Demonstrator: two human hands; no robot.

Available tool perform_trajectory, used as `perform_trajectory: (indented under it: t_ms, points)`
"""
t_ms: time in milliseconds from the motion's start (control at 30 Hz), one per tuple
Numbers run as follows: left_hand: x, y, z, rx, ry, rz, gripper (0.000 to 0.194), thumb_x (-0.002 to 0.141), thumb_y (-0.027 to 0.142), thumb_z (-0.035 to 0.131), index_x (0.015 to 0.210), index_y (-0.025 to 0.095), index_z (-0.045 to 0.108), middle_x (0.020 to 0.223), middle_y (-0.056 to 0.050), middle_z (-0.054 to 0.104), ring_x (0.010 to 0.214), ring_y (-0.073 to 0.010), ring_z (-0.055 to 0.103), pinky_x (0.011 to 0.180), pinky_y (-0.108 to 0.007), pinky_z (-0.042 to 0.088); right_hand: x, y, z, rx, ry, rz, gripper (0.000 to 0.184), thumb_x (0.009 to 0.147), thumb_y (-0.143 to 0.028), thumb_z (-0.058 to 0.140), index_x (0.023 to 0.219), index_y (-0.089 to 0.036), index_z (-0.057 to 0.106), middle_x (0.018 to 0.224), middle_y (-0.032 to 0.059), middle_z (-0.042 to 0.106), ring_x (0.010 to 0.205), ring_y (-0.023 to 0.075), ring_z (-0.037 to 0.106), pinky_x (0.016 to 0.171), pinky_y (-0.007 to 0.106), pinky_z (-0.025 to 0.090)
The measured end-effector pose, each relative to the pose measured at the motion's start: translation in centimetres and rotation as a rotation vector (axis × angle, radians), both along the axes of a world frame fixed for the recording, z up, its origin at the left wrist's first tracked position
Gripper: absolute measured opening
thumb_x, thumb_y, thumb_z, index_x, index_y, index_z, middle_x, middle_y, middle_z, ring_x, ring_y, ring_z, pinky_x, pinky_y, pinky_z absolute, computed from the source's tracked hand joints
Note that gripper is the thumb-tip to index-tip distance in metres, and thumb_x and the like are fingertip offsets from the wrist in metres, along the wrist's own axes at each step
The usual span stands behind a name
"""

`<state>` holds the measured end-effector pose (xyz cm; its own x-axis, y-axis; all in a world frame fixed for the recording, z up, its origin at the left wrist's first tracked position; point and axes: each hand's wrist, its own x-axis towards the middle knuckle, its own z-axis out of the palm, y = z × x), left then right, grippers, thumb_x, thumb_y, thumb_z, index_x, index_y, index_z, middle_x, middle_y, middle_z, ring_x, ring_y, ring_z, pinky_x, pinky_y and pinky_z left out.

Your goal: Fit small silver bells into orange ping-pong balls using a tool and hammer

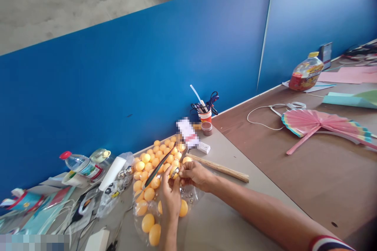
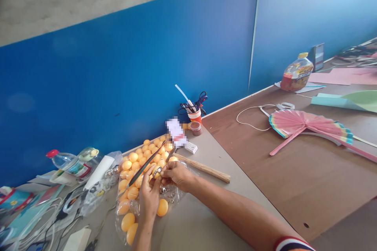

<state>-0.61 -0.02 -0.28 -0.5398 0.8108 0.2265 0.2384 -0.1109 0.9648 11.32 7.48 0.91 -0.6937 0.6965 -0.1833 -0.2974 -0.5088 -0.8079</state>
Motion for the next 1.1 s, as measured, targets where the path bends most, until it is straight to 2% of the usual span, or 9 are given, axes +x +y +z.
perform_trajectory:
  t_ms: [267,433,533,600,700,767,833,900,1100]
  points:
    - [-0.1,0.0,-0.2,-0.004,0.09,0.026,0.043,0.073,0.055,0.082,0.101,0.023,0.073,0.114,-0.015,0.074,0.106,-0.0331,0.07,0.094,-0.044,0.055,-0.3,0.0,-0.2,0.046,-0.081,-0.079,0.023,0.067,-0.02,0.078,0.059,-0.019,0.056,0.05,-0.0033,0.06,0.047,0.0091,0.052,0.054,0.022,0.044]
    - [0.6,-0.1,1.0,0.012,0.052,0.056,0.045,0.072,0.055,0.082,0.103,0.024,0.072,0.115,-0.014,0.073,0.112,-0.033,0.068,0.096,-0.043,0.055,-0.2,0.5,-0.3,0.037,0.017,-0.059,0.03,0.064,-0.028,0.082,0.062,-0.02,0.053,0.051,-0.0051,0.056,0.046,0.0082,0.048,0.051,0.022,0.039]
    - [0.7,-0.2,1.7,-0.01,-0.077,0.054,0.052,0.072,0.055,0.083,0.111,0.023,0.07,0.119,-0.014,0.072,0.109,-0.0315,0.07,0.091,-0.04,0.057,-0.1,1.1,-0.5,0.074,0.005,-0.06,0.029,0.07,-0.03,0.076,0.064,-0.02,0.05,0.052,-0.0062,0.051,0.047,0.0082,0.044,0.05,0.022,0.036]
    - [0.5,-0.2,1.8,-0.023,-0.198,0.026,0.055,0.073,0.053,0.082,0.118,0.023,0.067,0.122,-0.013,0.072,0.102,-0.0289,0.073,0.088,-0.038,0.058,0.1,1.4,-0.7,0.26,-0.209,-0.103,0.02,0.073,-0.021,0.069,0.065,-0.02,0.051,0.054,-0.0058,0.051,0.049,0.009,0.044,0.053,0.023,0.036]
    - [0.3,0.0,1.8,0.011,-0.376,0.0,0.057,0.075,0.051,0.082,0.122,0.023,0.063,0.119,-0.011,0.072,0.093,-0.0256,0.076,0.085,-0.037,0.059,0.3,1.0,-1.2,0.728,-0.591,-0.129,0.012,0.073,-0.006,0.061,0.073,-0.018,0.06,0.071,0.0005,0.064,0.065,0.0133,0.055,0.064,0.025,0.042]
    - [0.2,0.1,1.8,0.029,-0.441,0.005,0.055,0.076,0.052,0.081,0.118,0.023,0.063,0.113,-0.009,0.073,0.091,-0.0243,0.076,0.082,-0.036,0.06,0.4,0.3,-1.4,1.029,-0.76,-0.061,0.015,0.077,-0.005,0.059,0.084,-0.017,0.066,0.092,0.0073,0.072,0.079,0.0177,0.061,0.072,0.028,0.045]
    - [0.1,0.1,1.9,0.022,-0.455,0.014,0.051,0.075,0.051,0.081,0.114,0.023,0.063,0.106,-0.007,0.074,0.087,-0.0231,0.076,0.079,-0.035,0.06,0.4,-0.5,-1.5,1.251,-0.889,0.053,0.015,0.085,-0.011,0.057,0.094,-0.016,0.068,0.105,0.013,0.072,0.084,0.0211,0.064,0.075,0.031,0.048]
    - [0.1,0.1,2.0,0.005,-0.454,0.016,0.05,0.074,0.049,0.082,0.112,0.022,0.064,0.102,-0.006,0.074,0.084,-0.0226,0.076,0.077,-0.034,0.06,0.4,-1.0,-1.5,1.364,-0.967,0.137,0.016,0.088,-0.015,0.058,0.099,-0.014,0.069,0.109,0.0162,0.071,0.084,0.0235,0.066,0.074,0.033,0.049]
    - [0.2,0.0,1.9,-0.041,-0.442,0.016,0.049,0.076,0.051,0.079,0.11,0.02,0.064,0.094,-0.006,0.075,0.079,-0.0221,0.077,0.076,-0.034,0.061,0.4,-1.1,-0.7,1.452,-1.04,0.238,0.024,0.078,-0.009,0.064,0.101,-0.013,0.071,0.104,0.0161,0.073,0.083,0.0266,0.068,0.067,0.033,0.049]
